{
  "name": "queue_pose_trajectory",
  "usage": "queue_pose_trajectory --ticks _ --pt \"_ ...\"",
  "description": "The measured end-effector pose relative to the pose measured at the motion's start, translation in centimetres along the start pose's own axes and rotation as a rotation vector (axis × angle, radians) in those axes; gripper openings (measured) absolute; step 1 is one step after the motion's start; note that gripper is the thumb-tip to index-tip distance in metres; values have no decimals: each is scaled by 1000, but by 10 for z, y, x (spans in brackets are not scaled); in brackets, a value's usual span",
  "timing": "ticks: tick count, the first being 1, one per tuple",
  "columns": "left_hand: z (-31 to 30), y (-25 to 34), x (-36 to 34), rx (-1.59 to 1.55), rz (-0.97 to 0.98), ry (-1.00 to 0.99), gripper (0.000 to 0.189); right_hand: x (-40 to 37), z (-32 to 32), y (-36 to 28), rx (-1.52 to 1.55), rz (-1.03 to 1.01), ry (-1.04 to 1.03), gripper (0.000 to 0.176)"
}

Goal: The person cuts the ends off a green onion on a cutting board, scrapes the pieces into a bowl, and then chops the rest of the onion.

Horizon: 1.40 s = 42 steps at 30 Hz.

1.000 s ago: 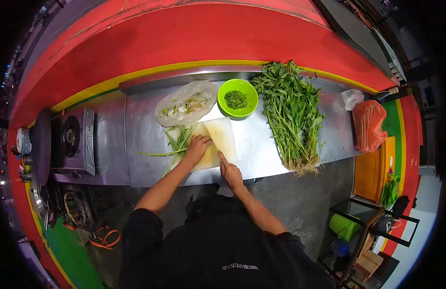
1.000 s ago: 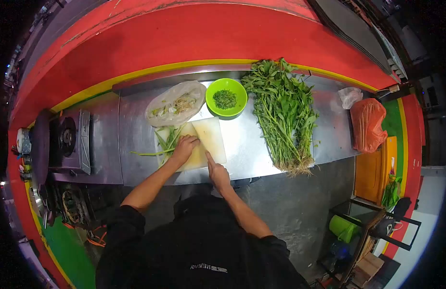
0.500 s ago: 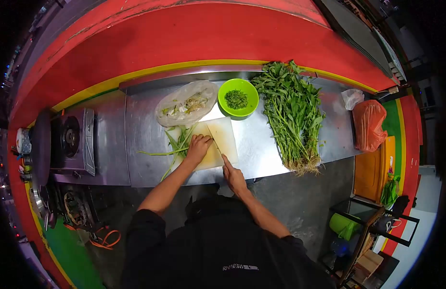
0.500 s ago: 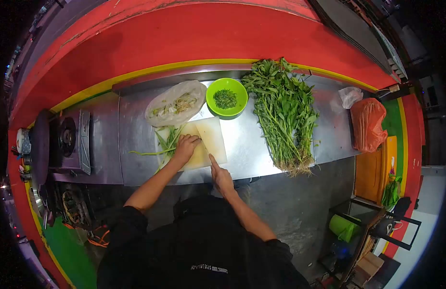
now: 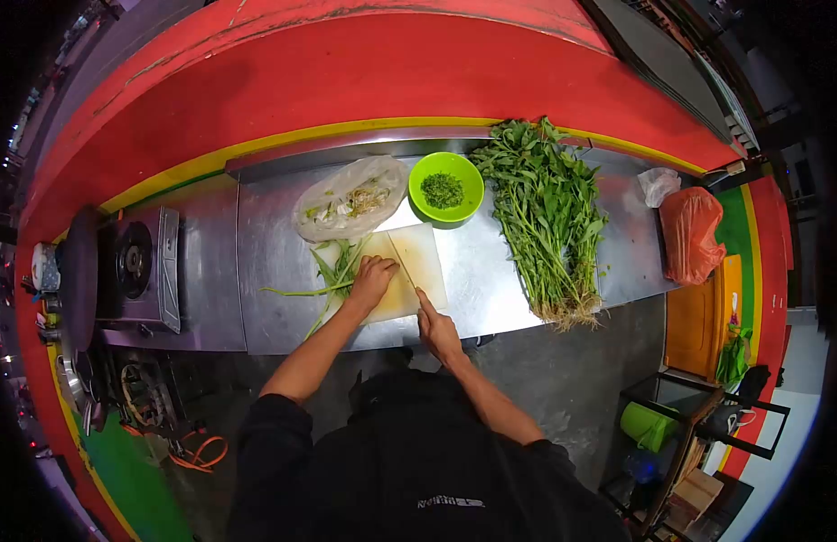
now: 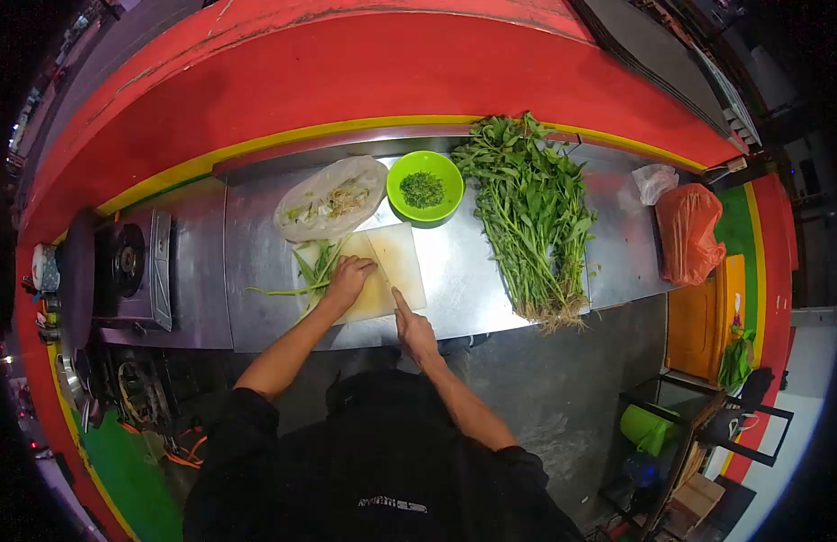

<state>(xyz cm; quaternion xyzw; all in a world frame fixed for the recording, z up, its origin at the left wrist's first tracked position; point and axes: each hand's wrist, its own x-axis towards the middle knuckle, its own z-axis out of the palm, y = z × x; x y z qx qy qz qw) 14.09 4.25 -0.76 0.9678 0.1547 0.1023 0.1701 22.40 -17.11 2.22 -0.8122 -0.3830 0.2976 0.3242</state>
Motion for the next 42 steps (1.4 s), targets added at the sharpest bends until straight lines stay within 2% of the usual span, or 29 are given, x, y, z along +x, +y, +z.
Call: queue_pose_trajectory --ticks 9,15,17,22,34,42 --pt "-10 6 5 24 19 8 27 -5 8 6 -67 18 -16 57" --pt "-10 6 5 41 1 -67 28 11 9 -1 -82 9 4 56" --pt "0 1 2 -9 37 71 23 6 6 -3 4 -16 20 55" --pt "-2 3 1 16 6 29 30 -12 0 -3 12 60 -24 57" --pt "-9 7 3 25 38 26 24 -1 8 2 -20 -22 19 57" --pt "-4 0 3 -42 13 57 26 3 -3 -5 44 33 -21 56"
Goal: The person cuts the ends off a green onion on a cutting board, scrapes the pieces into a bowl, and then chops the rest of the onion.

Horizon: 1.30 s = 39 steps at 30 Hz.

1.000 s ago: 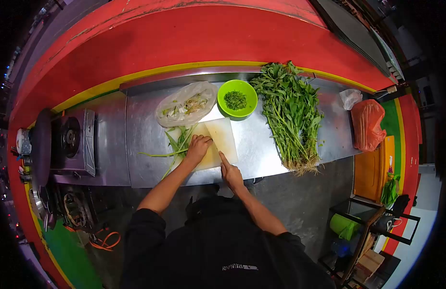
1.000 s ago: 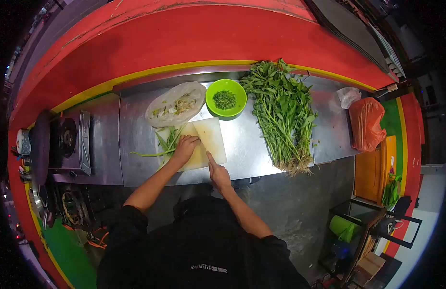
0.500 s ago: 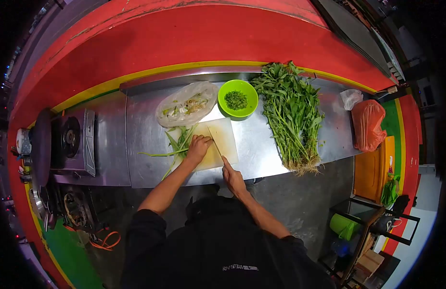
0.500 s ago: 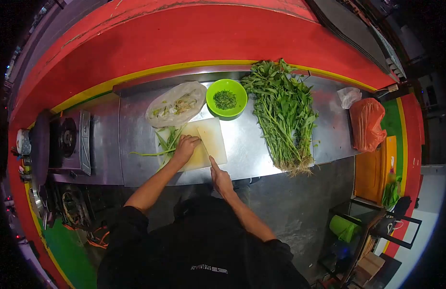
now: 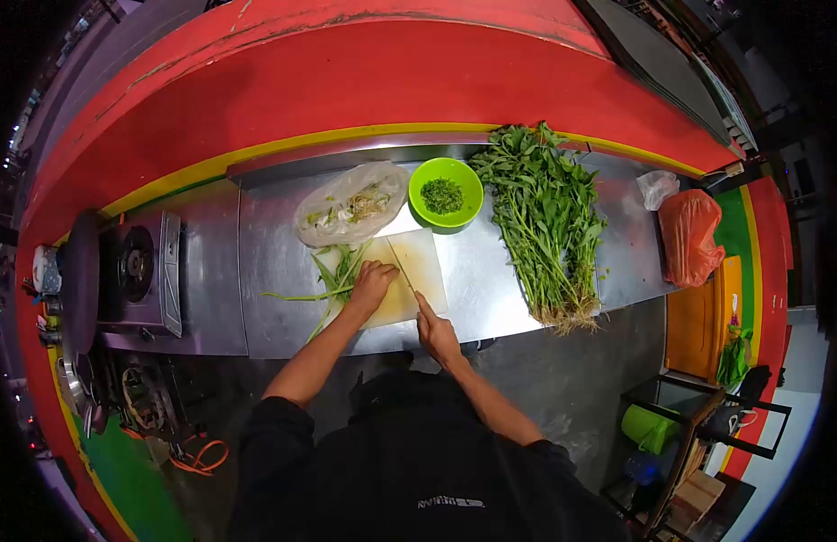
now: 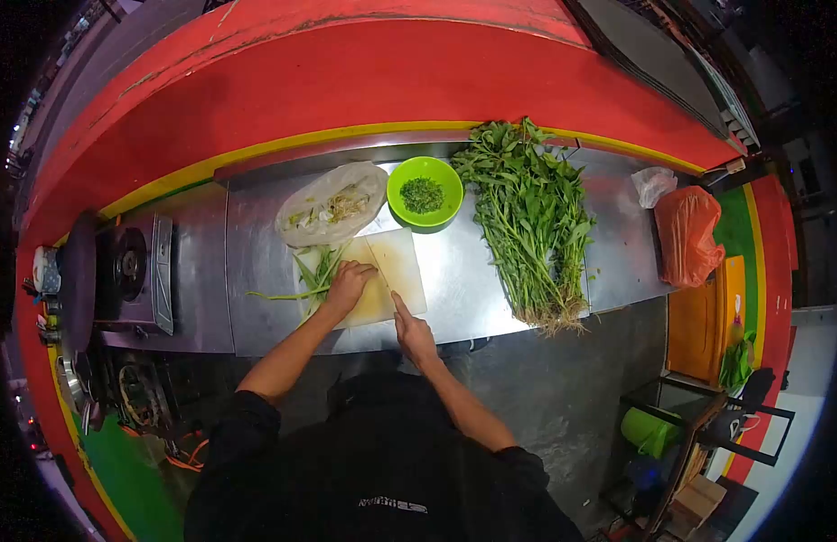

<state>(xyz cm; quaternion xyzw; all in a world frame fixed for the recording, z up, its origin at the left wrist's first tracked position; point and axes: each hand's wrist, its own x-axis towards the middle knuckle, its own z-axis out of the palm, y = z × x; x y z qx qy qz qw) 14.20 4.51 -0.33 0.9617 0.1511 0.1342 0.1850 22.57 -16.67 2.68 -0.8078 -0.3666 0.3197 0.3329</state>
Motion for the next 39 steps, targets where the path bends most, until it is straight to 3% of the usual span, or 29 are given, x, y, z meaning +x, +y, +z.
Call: queue_pose_trajectory --ticks 8,10,16,39 --pt "0 3 1 -33 -6 -18 24 -7 4 5 -33 -18 1 58" --pt "2 4 0 -55 0 55 24 -5 7 9 -56 -15 3 58" --pt "-1 4 -1 -73 -52 -65 27 5 10 8 -61 -38 23 56" --pt "7 0 -10 -77 -36 -23 26 3 8 -2 -8 -66 72 55"
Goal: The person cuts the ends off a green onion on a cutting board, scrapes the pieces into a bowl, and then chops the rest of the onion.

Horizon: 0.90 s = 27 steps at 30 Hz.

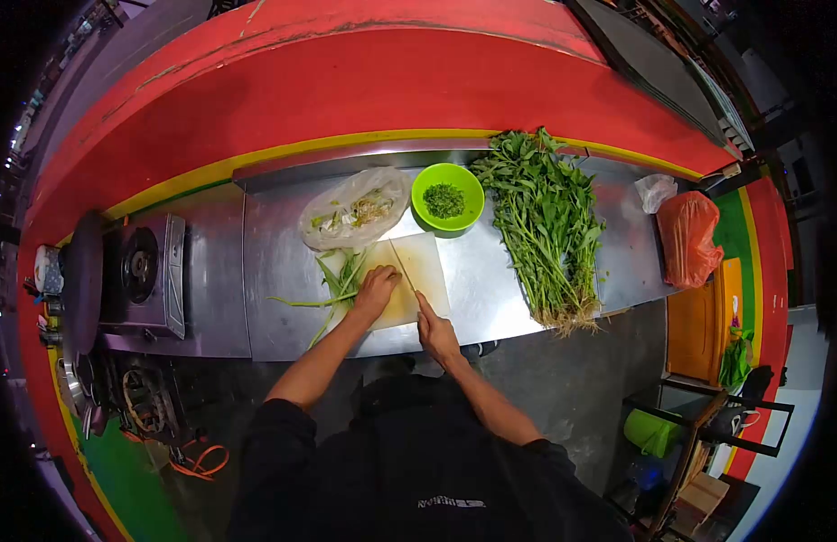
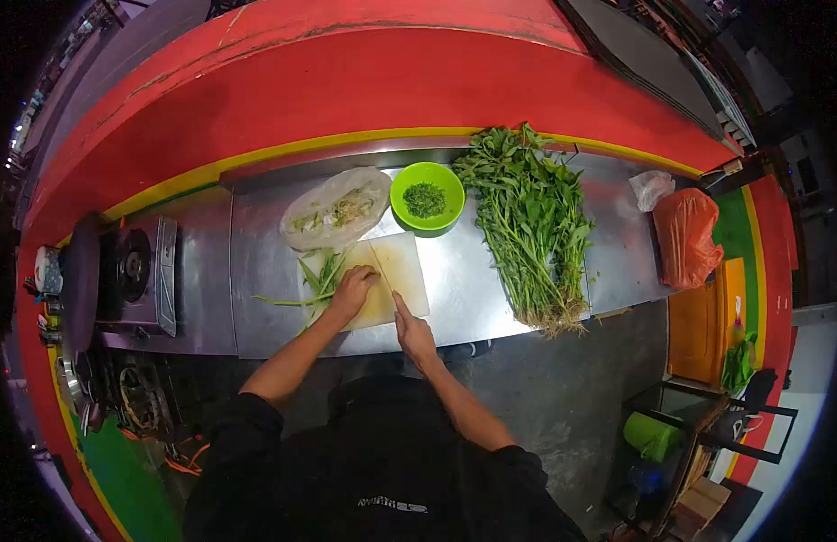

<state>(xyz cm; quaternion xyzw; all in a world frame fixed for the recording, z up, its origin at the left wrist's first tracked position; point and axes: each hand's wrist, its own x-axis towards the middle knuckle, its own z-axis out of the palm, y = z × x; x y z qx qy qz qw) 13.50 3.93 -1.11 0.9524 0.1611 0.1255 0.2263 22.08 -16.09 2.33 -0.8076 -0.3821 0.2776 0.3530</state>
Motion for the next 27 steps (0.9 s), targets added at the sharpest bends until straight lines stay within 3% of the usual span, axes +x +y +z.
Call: queue_pose_trajectory --ticks 12,17,22,27 --pt "3 -5 4 -23 37 46 24 -17 -3 5 27 106 -89 55" --pt "-2 3 6 -14 -24 -19 24 -9 6 10 -33 75 -72 56" --pt "-4 -3 4 39 72 13 28 -1 5 3 -74 33 -31 55" --pt "-6 -6 3 0 62 -18 30 -7 1 1 43 36 -2 54"
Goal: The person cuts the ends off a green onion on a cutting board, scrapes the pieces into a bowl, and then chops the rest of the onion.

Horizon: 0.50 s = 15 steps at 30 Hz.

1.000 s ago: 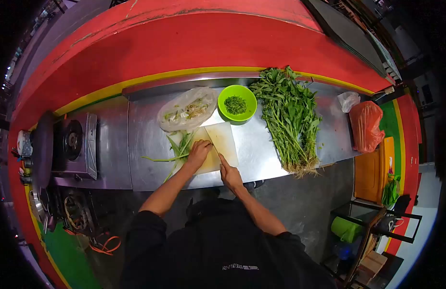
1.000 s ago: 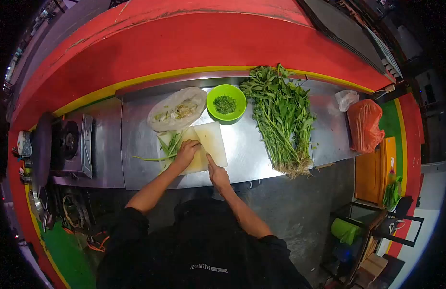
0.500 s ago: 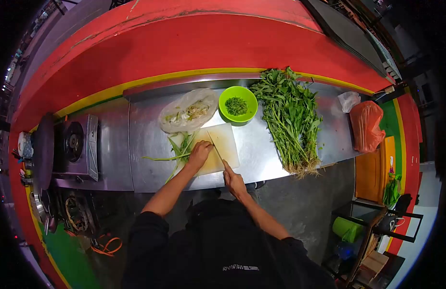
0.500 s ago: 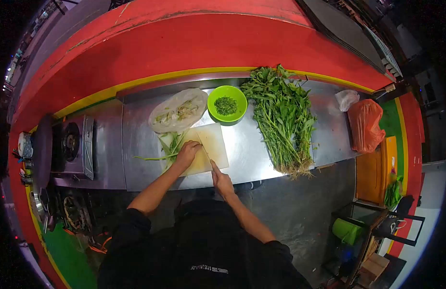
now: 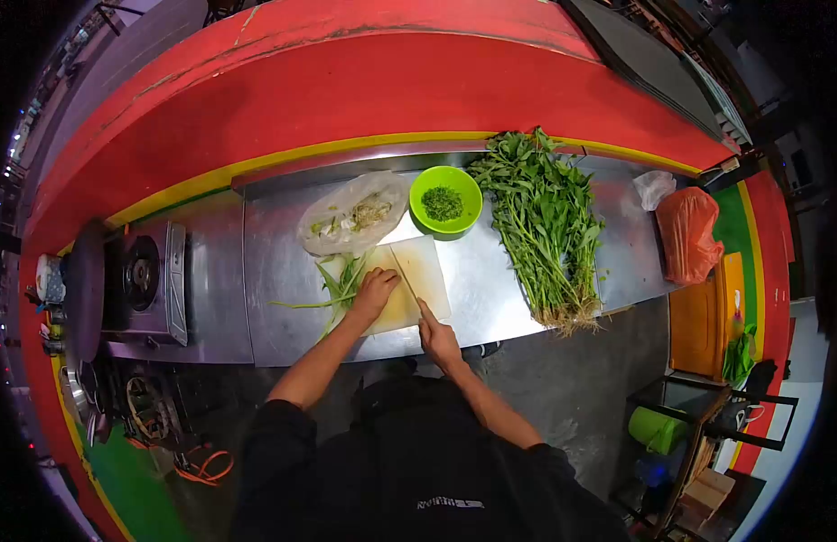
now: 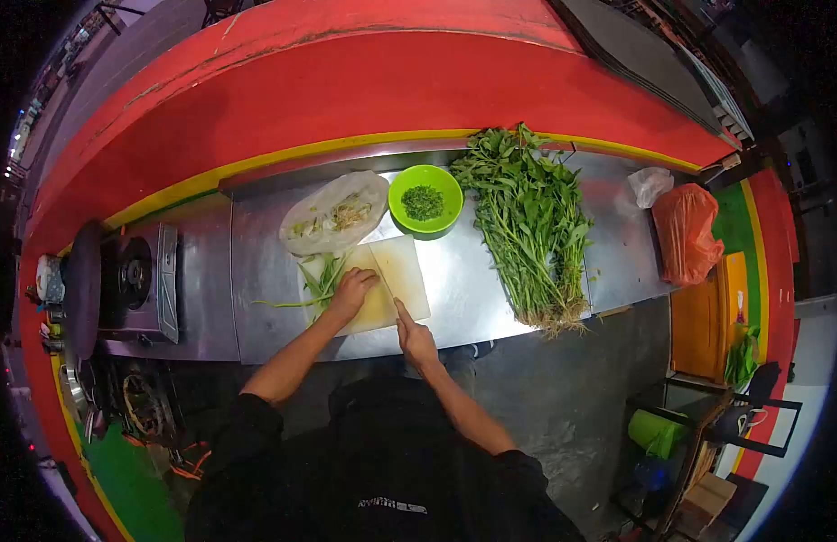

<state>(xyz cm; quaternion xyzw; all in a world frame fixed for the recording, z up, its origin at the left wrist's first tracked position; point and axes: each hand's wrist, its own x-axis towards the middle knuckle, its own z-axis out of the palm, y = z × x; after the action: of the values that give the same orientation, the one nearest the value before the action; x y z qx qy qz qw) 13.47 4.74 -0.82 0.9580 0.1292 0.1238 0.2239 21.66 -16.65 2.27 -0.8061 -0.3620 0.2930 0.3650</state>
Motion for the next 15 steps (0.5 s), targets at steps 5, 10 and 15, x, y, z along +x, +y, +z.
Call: queue_pose_trajectory --ticks 5,10,15 --pt "9 -1 -2 -2 16 55 32 -9 -5 3 7 29 -18 53" --pt "4 1 1 1 6 23 32 -9 -4 5 15 33 -38 54" --pt "5 -3 1 8 39 30 31 2 0 11 -106 -7 -43 56"
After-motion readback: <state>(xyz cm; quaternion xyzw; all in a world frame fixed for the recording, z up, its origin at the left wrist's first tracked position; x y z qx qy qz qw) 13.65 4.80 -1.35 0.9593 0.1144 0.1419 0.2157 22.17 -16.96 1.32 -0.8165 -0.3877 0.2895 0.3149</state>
